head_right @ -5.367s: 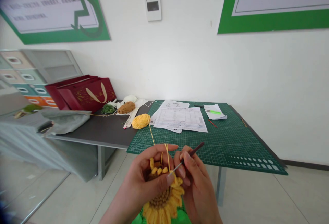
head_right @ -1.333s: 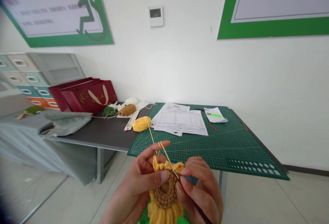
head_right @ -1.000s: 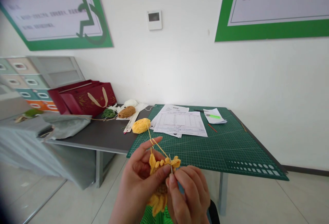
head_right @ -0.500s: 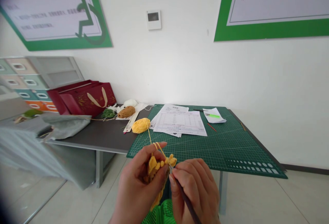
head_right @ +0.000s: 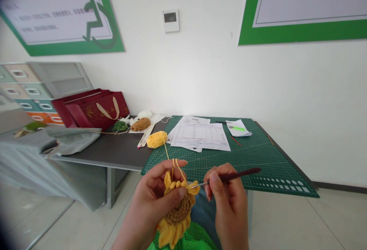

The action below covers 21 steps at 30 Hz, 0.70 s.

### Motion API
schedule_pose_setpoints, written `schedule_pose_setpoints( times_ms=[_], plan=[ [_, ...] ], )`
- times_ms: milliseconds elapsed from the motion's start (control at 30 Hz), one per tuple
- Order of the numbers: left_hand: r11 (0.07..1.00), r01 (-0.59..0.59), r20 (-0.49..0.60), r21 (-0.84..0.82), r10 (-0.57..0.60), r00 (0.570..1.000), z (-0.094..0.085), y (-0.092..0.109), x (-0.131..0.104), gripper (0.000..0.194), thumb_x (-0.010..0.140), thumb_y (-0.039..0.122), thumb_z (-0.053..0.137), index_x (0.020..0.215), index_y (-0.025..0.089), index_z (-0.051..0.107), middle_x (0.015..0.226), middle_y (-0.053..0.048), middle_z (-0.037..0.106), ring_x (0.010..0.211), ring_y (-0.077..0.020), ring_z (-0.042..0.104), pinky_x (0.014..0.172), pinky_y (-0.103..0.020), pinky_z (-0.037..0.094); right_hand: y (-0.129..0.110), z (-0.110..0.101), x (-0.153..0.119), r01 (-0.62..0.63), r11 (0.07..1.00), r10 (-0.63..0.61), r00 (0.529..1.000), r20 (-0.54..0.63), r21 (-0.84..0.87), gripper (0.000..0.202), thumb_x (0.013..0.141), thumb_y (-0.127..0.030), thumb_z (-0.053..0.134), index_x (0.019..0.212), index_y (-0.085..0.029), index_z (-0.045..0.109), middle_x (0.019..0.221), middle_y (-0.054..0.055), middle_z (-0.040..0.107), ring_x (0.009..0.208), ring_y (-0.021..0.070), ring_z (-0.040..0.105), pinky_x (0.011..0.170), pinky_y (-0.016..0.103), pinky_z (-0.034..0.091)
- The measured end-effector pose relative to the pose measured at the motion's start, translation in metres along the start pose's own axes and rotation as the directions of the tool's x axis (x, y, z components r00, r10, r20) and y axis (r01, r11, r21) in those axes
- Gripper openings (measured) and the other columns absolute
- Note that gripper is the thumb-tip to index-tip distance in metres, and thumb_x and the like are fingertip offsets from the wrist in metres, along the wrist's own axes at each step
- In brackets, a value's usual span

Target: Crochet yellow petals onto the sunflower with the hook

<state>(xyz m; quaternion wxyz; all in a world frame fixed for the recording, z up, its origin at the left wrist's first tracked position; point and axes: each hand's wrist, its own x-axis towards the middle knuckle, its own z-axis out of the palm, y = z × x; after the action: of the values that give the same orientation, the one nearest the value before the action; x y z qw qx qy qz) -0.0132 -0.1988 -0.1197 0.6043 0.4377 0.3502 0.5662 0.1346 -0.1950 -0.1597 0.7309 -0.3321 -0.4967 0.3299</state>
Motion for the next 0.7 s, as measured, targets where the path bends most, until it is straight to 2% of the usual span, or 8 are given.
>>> schedule_pose_setpoints(
  times_ms=[133,233,400,500,600,700],
  plan=[
    [0.987,0.104,0.033,-0.121,-0.101,0.994,0.000,0.004,-0.001,0.042,0.065,0.021,0.090,0.106,0.022,0.079,0.082,0.000,0.061,0.067,-0.0091,0.057,0.062,-0.020,0.045,0.004,0.002,0.004,-0.251,0.934,0.214,0.963,0.163,0.254,0.025,0.098,-0.034,0.057,0.077,-0.023,0.051,0.063,-0.003,0.049,0.057,0.0118,0.045,0.053,0.022,0.043],
    [0.979,0.126,0.036,-0.160,-0.122,0.992,-0.001,0.005,0.000,0.045,0.064,0.020,0.091,0.107,0.024,0.079,0.083,0.001,0.062,0.069,-0.0092,0.058,0.066,-0.021,0.046,0.007,0.006,0.002,-0.303,0.900,0.247,0.947,0.208,0.314,0.030,0.097,-0.038,0.057,0.076,-0.024,0.042,0.065,-0.004,0.047,0.059,0.0127,0.044,0.055,0.024,0.046],
    [0.974,0.117,0.017,-0.196,-0.115,0.993,-0.001,0.001,-0.001,0.049,0.065,0.021,0.091,0.111,0.026,0.079,0.085,0.000,0.063,0.073,-0.0113,0.060,0.071,-0.024,0.049,0.011,0.012,-0.007,-0.155,0.935,0.126,0.986,0.111,0.320,0.023,0.099,-0.033,0.054,0.080,-0.026,0.043,0.070,-0.003,0.049,0.061,0.0135,0.048,0.055,0.025,0.045],
    [0.970,0.119,0.041,-0.212,-0.113,0.993,0.000,-0.001,-0.001,0.051,0.066,0.020,0.090,0.114,0.028,0.078,0.086,0.000,0.064,0.072,-0.0112,0.060,0.070,-0.024,0.048,0.015,0.011,-0.009,0.041,0.973,-0.051,0.998,0.040,0.226,0.011,0.098,-0.030,0.057,0.088,-0.025,0.054,0.084,0.001,0.057,0.077,0.0164,0.058,0.064,0.029,0.051],
    [0.966,0.132,0.067,-0.224,-0.119,0.991,0.000,-0.003,-0.001,0.053,0.066,0.020,0.090,0.117,0.028,0.077,0.086,0.001,0.063,0.070,-0.0103,0.058,0.069,-0.024,0.046,0.017,0.007,-0.006,0.260,0.963,-0.264,0.963,0.056,0.071,0.003,0.096,-0.026,0.060,0.095,-0.025,0.063,0.099,0.006,0.066,0.096,0.0221,0.063,0.081,0.041,0.055],
    [0.963,0.134,0.077,-0.233,-0.119,0.990,0.000,-0.004,-0.001,0.057,0.066,0.020,0.090,0.121,0.029,0.075,0.086,0.000,0.061,0.073,-0.0113,0.057,0.071,-0.025,0.047,0.017,0.006,-0.003,0.332,0.940,-0.339,0.934,0.110,0.073,0.005,0.097,-0.024,0.058,0.100,-0.026,0.062,0.093,0.006,0.071,0.091,0.0236,0.066,0.081,0.046,0.056]
  ],
)
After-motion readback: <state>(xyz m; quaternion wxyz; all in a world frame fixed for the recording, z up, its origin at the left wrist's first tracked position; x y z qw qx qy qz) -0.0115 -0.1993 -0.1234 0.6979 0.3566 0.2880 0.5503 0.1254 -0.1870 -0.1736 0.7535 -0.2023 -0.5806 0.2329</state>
